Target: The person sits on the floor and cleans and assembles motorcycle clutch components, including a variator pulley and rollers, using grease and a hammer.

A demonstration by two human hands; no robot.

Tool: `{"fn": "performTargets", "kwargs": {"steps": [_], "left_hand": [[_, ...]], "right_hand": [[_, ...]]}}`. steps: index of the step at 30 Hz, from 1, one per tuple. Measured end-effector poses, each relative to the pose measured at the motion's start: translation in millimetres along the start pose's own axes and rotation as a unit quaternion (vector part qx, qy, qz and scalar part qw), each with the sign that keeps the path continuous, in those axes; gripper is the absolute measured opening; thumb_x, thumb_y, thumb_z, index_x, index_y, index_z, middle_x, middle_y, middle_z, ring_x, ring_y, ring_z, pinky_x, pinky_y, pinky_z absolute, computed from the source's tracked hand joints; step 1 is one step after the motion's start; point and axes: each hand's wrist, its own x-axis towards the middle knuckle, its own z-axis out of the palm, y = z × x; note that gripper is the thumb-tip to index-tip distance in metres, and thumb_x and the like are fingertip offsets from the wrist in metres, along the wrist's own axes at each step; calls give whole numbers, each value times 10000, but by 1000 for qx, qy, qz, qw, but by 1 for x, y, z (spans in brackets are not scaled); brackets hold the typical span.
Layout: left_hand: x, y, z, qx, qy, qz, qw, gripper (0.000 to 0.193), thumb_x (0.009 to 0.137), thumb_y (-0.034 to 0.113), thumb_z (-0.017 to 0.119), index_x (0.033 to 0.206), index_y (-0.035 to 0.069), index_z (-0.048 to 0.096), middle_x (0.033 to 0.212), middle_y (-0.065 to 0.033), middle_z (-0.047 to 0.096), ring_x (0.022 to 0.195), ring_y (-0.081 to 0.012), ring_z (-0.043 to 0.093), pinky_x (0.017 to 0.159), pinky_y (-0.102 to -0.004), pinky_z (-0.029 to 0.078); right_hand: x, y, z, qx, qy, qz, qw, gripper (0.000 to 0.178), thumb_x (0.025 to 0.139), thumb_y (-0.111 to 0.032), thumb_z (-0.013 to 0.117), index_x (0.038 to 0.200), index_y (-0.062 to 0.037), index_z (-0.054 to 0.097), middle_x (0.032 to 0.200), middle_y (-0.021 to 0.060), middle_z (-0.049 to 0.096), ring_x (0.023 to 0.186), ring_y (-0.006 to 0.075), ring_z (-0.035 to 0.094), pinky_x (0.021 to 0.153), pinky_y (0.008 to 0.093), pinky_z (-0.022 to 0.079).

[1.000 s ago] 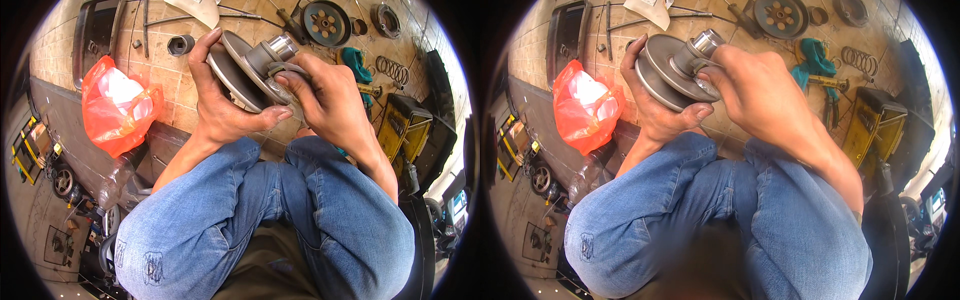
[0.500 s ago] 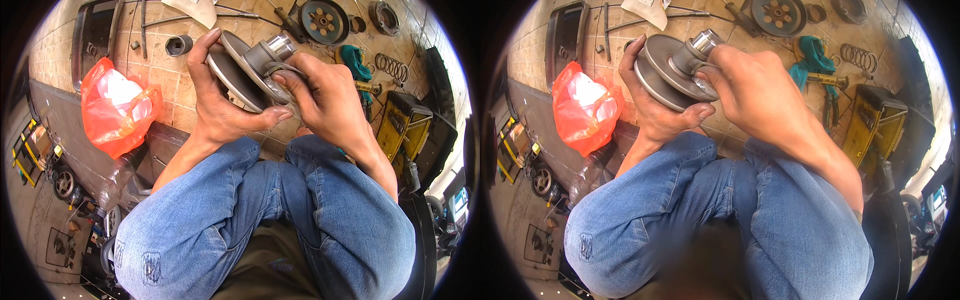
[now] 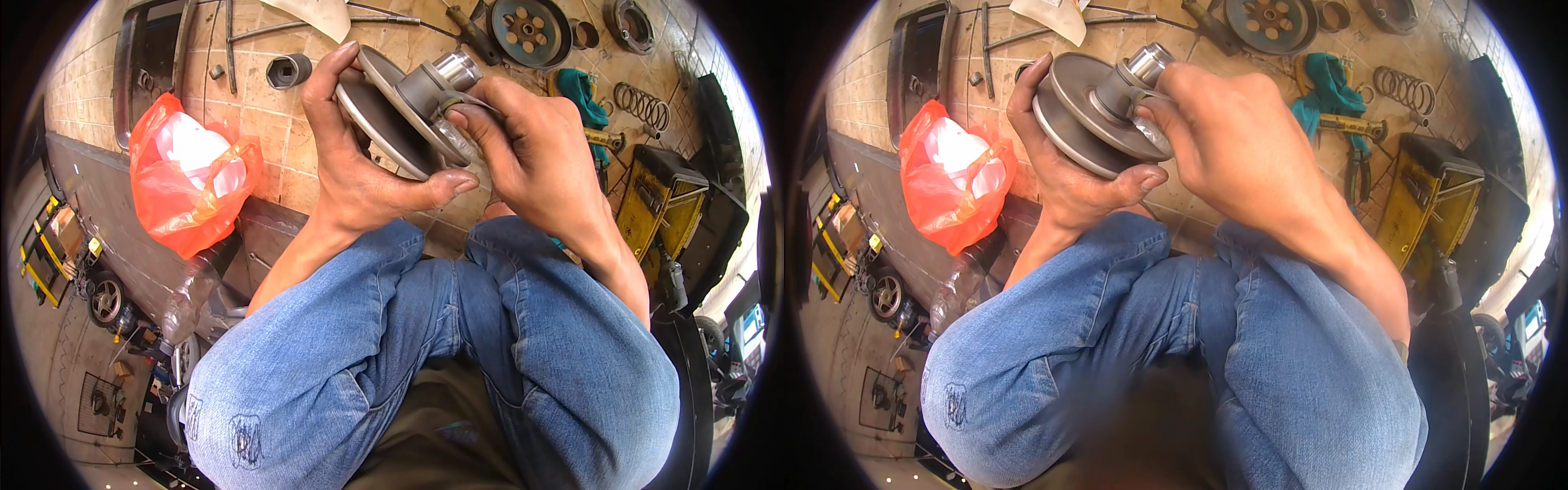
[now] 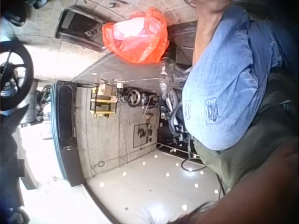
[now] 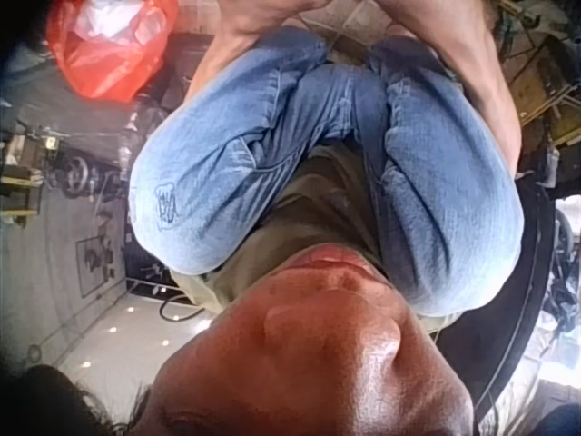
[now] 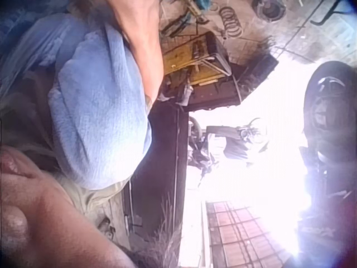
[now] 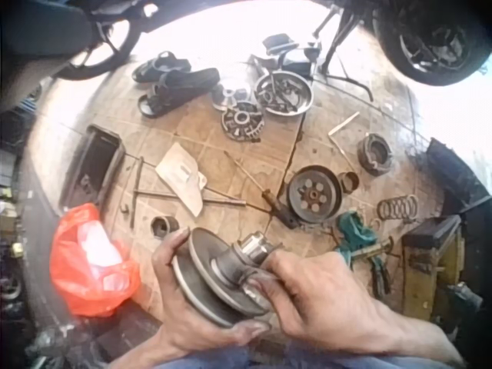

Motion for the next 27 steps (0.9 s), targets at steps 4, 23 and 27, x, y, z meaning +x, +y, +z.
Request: {"fn": "performTargets", "kwargs": {"steps": [4, 23, 27], "left_hand": [[1, 2, 0, 1, 1, -3, 1000, 1370, 549, 455, 1020, 1540, 69, 156, 1318, -167, 485, 1172, -294, 593, 989, -415, 548], [1, 8, 2, -36, 6, -33, 999, 1364, 563, 459, 1011, 1545, 45, 159, 1314, -160, 490, 1173, -284, 588, 981, -403, 541], [1, 8, 2, -36, 5, -32, 999, 1369, 561, 453, 1014, 1546, 43, 156, 1316, -161, 489, 1179, -283, 585, 986, -404, 540]], "right_hand": [[0, 1, 0, -1, 10, -9, 1000, 124, 915, -106, 711, 899, 3, 653, 762, 218, 659, 699, 412, 676, 585, 460, 518], [-2, 0, 0, 3, 1, -15, 1000, 118, 912, -107, 713, 917, -2, 659, 763, 207, 658, 696, 407, 669, 587, 453, 506], [-1, 0, 0, 5, 12, -9, 1000, 110, 913, -104, 710, 916, -5, 661, 762, 205, 660, 698, 407, 670, 588, 454, 507]]}}
